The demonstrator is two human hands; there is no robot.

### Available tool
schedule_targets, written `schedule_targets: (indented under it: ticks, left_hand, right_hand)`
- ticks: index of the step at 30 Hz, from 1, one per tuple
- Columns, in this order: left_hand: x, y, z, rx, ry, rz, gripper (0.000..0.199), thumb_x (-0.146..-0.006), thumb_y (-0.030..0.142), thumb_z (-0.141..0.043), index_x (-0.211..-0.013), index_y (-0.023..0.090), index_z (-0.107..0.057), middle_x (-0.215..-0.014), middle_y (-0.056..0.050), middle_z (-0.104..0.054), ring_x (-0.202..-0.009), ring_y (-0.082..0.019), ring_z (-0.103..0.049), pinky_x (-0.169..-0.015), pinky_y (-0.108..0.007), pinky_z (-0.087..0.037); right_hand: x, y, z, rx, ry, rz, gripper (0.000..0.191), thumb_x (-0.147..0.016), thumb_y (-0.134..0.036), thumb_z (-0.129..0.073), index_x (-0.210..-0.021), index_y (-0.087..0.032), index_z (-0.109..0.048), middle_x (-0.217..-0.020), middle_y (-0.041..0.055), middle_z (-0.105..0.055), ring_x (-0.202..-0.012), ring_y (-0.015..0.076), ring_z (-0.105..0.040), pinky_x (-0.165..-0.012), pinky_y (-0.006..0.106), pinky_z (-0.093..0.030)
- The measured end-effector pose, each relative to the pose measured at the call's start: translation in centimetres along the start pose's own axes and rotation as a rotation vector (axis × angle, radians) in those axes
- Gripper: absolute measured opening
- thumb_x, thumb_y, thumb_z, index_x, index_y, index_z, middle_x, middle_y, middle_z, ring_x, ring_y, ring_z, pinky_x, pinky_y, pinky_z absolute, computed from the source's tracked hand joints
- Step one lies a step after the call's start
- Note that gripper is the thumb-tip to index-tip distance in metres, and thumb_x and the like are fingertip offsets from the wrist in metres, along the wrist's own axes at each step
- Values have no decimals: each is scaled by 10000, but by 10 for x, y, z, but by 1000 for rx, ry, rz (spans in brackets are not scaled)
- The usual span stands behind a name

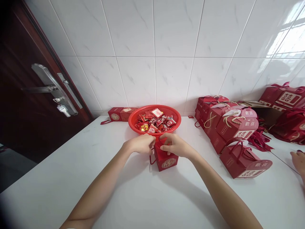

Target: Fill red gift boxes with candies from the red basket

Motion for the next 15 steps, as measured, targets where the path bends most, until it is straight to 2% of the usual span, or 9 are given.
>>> schedule_targets:
  ticks: [5,10,15]
  left_hand:
    - [-8,6,-6,14,62,-22,148,-649,107,-640,-679,202,-532,-754,-73,-660,-737,-259,-637,-566,-304,-388]
    - [-15,11,-5,30,202,-56,161,-646,62,-590,-729,199,-573,-793,-83,-682,-750,-261,-645,-570,-310,-380]
    - [-18,9,-6,31,242,-10,179,-608,35,-565,-664,202,-536,-765,-75,-689,-770,-265,-661,-592,-313,-404]
  right_hand:
    - [-4,7,2,-25,16,-53,278,-760,-212,-665,-1035,-186,-625,-661,-43,-638,-508,113,-589,-503,238,-448]
    - [-5,9,5,-45,1,-78,302,-729,-154,-664,-1027,-187,-632,-621,-57,-611,-505,115,-583,-505,246,-477]
    - [-5,12,7,-86,16,-84,315,-692,-134,-688,-1000,-184,-640,-615,-65,-612,-500,103,-576,-504,235,-480]
Point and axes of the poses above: each hand's wrist, its own x-axis away from the middle knuckle, its own z-axis out of the back of the hand, y = z × x, the point moved 5 cm from there along -x, towards the middle knuckle
